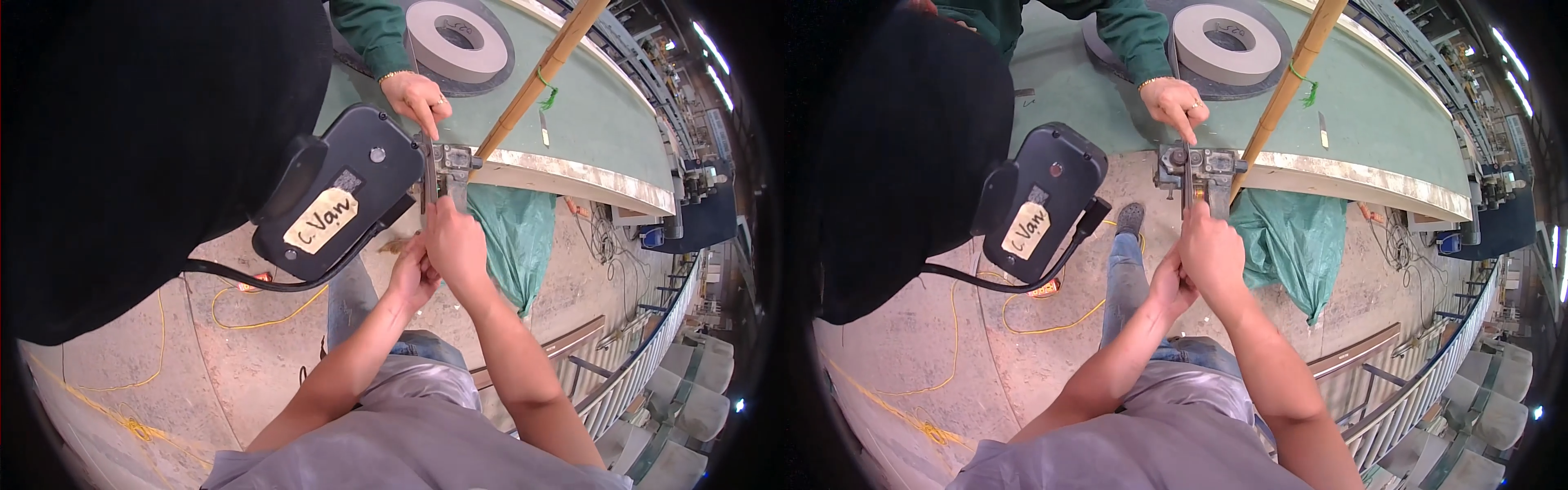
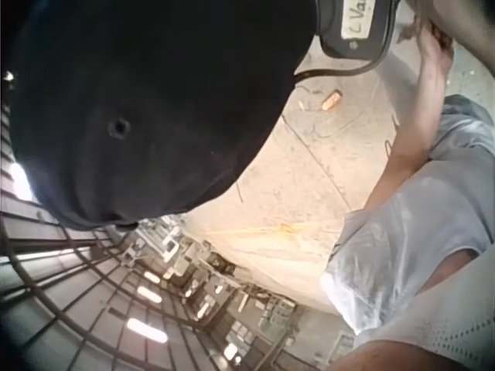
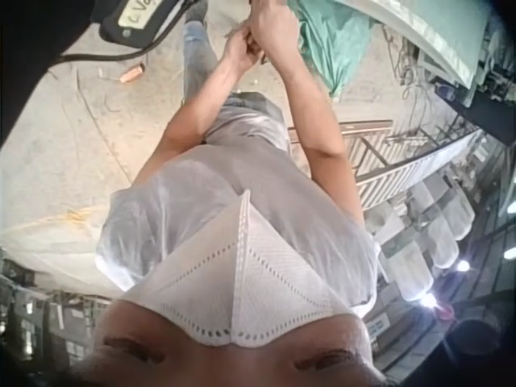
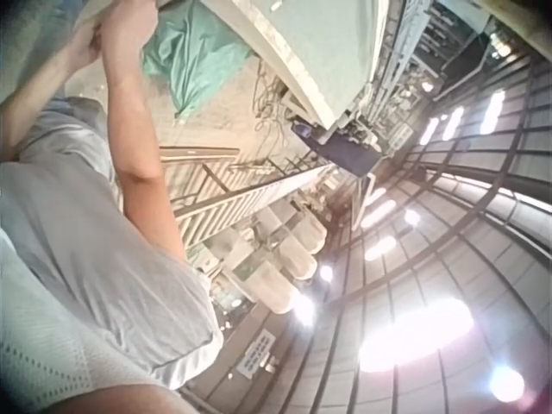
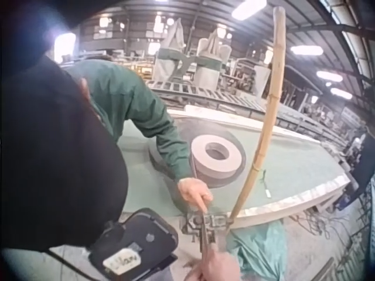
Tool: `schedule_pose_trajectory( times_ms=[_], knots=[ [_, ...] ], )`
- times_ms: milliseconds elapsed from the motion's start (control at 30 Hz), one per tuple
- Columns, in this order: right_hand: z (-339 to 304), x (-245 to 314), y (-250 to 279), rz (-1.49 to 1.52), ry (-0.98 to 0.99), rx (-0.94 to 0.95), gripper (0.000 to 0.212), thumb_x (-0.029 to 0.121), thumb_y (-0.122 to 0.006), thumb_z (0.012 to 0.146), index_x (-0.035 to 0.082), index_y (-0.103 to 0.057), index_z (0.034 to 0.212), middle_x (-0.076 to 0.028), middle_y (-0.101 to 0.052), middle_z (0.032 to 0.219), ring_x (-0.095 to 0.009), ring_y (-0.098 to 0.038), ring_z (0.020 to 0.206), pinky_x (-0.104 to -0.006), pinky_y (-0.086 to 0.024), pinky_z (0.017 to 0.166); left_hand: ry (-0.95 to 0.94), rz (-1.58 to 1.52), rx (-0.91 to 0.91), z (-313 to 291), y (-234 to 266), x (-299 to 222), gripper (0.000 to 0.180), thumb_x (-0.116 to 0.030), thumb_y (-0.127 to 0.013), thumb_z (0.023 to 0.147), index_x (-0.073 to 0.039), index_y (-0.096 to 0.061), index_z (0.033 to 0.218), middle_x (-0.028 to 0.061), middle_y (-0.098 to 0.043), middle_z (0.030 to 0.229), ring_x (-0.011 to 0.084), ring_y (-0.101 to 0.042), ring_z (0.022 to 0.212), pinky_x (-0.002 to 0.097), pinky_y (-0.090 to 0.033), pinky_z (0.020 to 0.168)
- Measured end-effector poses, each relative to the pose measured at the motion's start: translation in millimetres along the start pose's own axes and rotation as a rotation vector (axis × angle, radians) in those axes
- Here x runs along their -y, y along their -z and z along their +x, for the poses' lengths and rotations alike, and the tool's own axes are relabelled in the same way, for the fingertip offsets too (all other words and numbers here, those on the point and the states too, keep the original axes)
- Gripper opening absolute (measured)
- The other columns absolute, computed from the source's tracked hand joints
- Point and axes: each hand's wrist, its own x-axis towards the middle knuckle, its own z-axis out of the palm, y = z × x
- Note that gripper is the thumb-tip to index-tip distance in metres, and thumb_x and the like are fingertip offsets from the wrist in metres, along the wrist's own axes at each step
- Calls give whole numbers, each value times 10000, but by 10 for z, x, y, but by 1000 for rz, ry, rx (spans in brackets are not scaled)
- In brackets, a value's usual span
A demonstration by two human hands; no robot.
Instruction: Measuring, pulling, and cutting silver banding material from a roll using a specialized workstation jig and shears.
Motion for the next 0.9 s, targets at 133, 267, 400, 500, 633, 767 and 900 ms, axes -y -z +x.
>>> schedule_pose_trajectory(
  times_ms=[133,267,400,500,633,767,900],
  knots=[
    [-387,-82,-17,32,-27,28,254,242,-492,937,33,-490,791,-243,-590,599,-443,-603,580,-532,-477,522,-1,-55,3,-300,191,195,176,-245,-503,974,-188,-517,808,-67,-354,558,59,-328,495,222,-278,477],
    [-442,-174,-15,87,-9,44,286,274,-492,940,31,-495,789,-261,-594,624,-455,-598,592,-539,-482,541,14,3,139,-277,363,184,158,-265,-518,967,-154,-548,859,-40,-472,618,92,-452,547,254,-365,520],
    [-310,-161,38,248,-31,121,320,271,-528,906,-13,-544,759,-268,-605,687,-464,-595,679,-490,-484,586,41,167,177,-182,373,-3,149,-254,-518,966,-119,-578,948,17,-619,791,130,-588,664,292,-456,576],
    [-251,-190,117,363,-63,195,315,255,-586,860,-40,-601,753,-232,-622,705,-385,-624,666,-403,-480,591,-14,221,199,-73,310,-122,195,-231,-522,964,-52,-578,1021,78,-657,946,186,-648,798,304,-540,688],
    [-250,-355,140,520,-213,275,232,202,-623,880,-27,-654,854,-55,-645,709,-110,-594,612,-274,-491,538,-29,394,167,-23,213,-175,171,-205,-570,941,-53,-587,1017,60,-641,990,157,-637,894,310,-524,791],
    [-220,-378,205,603,-224,358,190,174,-607,906,-5,-663,879,-54,-660,775,-122,-629,663,-277,-540,591,-72,337,181,-10,227,-159,129,-183,-599,923,-59,-609,957,54,-659,929,151,-645,828,303,-534,751],
    [-203,-370,270,680,-300,426,172,164,-608,904,0,-660,889,-42,-655,781,-114,-625,672,-271,-543,609,-137,300,175,-125,161,-163,129,-182,-661,881,-70,-614,925,46,-666,882,144,-649,766,280,-531,699]
  ],
)
